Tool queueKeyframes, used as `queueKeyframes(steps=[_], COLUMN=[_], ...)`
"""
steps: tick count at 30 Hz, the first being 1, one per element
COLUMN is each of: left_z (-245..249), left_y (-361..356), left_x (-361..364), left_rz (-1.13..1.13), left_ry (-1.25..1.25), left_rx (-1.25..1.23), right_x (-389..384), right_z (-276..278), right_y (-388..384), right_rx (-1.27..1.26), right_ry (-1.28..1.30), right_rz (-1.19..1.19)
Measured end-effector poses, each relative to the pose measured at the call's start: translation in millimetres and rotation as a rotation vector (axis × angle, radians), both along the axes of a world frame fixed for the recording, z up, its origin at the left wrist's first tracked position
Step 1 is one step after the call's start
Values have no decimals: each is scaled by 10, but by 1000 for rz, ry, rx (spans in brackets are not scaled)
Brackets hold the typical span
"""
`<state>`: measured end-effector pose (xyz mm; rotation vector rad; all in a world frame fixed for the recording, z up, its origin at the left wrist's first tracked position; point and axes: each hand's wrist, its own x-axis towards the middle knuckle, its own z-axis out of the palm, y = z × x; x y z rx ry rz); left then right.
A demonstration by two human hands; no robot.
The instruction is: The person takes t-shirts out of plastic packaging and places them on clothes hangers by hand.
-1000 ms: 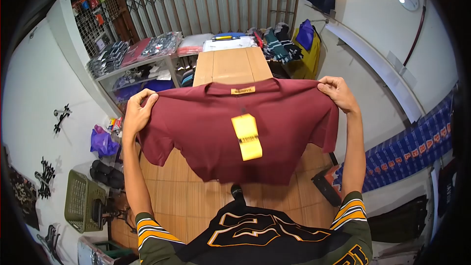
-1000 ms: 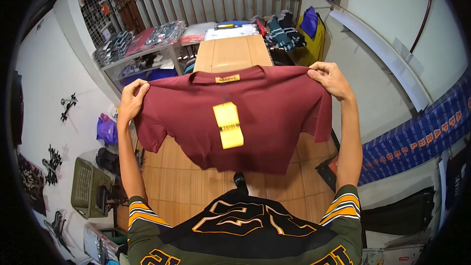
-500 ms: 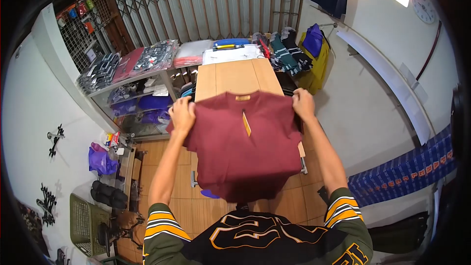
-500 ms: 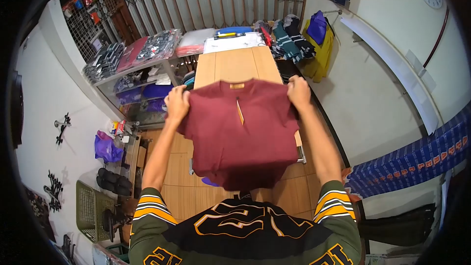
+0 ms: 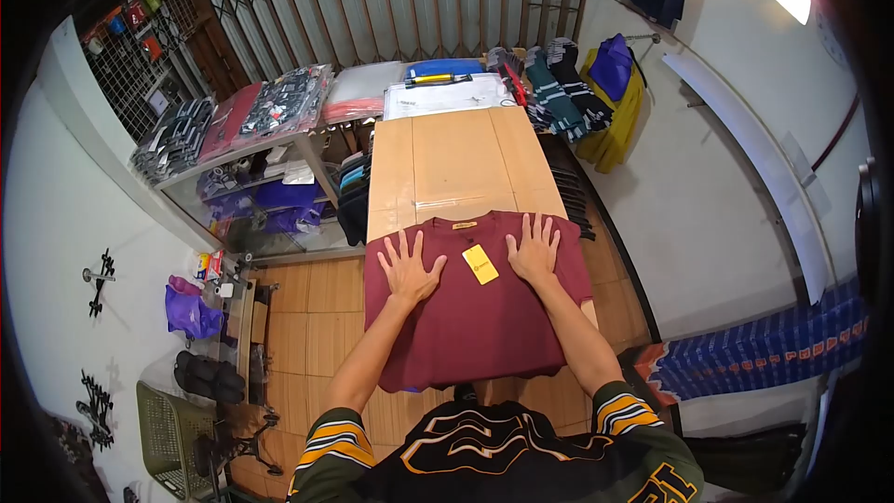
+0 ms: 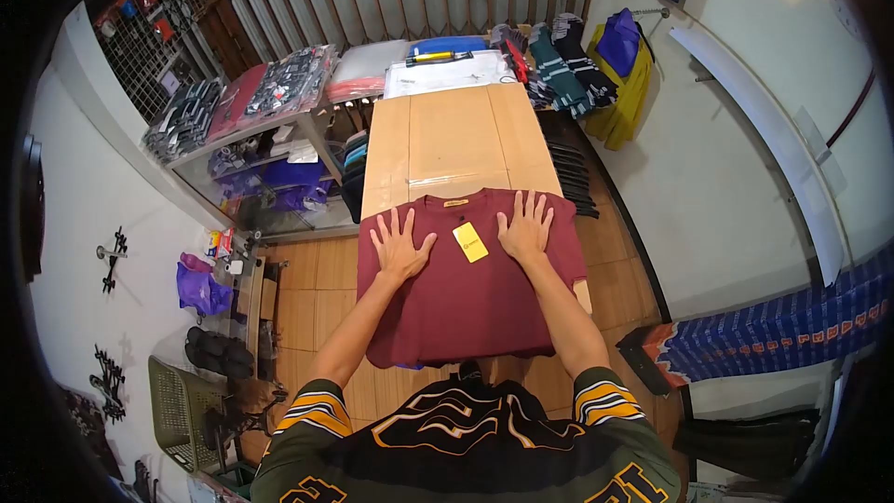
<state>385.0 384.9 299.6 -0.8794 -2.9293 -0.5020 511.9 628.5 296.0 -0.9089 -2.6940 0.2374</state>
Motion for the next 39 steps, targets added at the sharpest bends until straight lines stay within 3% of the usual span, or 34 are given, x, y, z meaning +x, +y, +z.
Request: queueKeyframes(steps=[11, 23, 25, 28, 32, 35, 37, 38, 39], left_z=[35, -127, -177, 35, 222, 251, 221, 213, 207], left_y=[440, 511, 470, 122, -544, -943, -1161, -1269, -1374], left_x=[-608, -566, -334, 541, 1314, 1336, 1296, 1302, 1318], left_rz=[15, 65, 103, -65, -174, 27, 313, 311, 369], left_ry=[-8, 28, 54, 18, 11, -2, 56, 52, -31], left_rx=[-51, 94, 127, 102, -13, -71, 10, 6, 160], right_x=[-542, -562, -359, 287, 1260, 1754, 1929, 2027, 2151], right_z=[30, -35, 5, 112, 324, 254, 342, 362, 280], right_y=[372, 350, 72, -541, -994, -828, -756, -724, -669], right_rx=[-5, 66, 53, -1, -45, 5, -41, -85, -88], right_ry=[-49, 89, 112, 140, -30, -64, -17, 32, 27], right_rz=[-52, -18, 16, 122, 103, -104, -216, -327, -326])
